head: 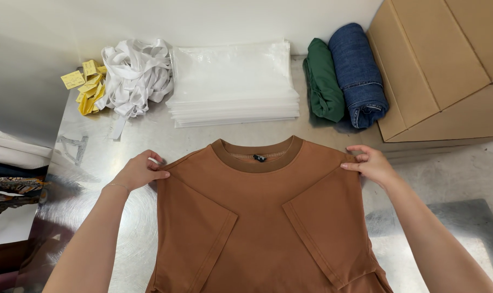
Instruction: The person takes several garments, including a green shirt, a brown shirt, an orange polo, and navy pants, from a clothing rack. They lay each item on a metal table, fold them neatly by hand, and place them into a stack in the corner of the room.
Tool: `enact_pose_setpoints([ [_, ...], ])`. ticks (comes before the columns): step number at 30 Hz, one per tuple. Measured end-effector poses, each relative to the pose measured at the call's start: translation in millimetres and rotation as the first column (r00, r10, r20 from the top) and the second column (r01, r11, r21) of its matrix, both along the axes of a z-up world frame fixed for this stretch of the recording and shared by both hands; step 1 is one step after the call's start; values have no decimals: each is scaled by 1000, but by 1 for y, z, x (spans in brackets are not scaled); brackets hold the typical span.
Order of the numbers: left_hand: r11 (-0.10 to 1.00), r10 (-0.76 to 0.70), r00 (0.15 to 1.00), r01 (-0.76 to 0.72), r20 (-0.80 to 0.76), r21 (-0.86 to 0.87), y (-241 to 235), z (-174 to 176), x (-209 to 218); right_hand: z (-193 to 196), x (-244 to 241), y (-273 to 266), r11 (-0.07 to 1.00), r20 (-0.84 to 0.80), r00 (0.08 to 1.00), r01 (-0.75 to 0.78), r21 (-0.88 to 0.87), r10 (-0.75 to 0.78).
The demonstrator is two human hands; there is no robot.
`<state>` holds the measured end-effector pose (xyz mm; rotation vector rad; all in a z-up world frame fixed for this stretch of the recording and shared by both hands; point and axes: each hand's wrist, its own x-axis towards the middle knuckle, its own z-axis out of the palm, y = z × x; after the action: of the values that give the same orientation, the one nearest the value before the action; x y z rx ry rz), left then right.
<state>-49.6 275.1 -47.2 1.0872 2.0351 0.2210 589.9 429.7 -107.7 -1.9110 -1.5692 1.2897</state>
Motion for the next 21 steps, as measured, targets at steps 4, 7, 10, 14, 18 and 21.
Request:
enact_pose_setpoints([
  [4, 998, -55, 996, 55, 75, -2, 1, -2, -1, -3, 12, 4, 1000, 29, 1000, 7, 1, -7],
  [7, 991, -121, 990, 116, 68, 68, -9, -9, -3, -1, 20, -9, 995, 5, 1000, 6, 99, -7],
  [10, 955, -157, 988, 155, -14, 254, -34, -18, -4, 6, 37, -34, 943, 78, 985, -169, 285, 152],
  [14, 741, -365, 810, 551, -459, 383, -89, -30, 5, 11, 57, -88, 896, 362, 881, -395, 206, 305],
  [18, 759, -362, 825, 531, -434, 377, -119, -26, 9, 10, 65, -112, 848, 331, 881, -438, 298, 338],
  [21, 927, -269, 940, 312, -208, 210, -104, 0, 30, 53, 14, -113, 933, 339, 919, -285, 218, 202],
])
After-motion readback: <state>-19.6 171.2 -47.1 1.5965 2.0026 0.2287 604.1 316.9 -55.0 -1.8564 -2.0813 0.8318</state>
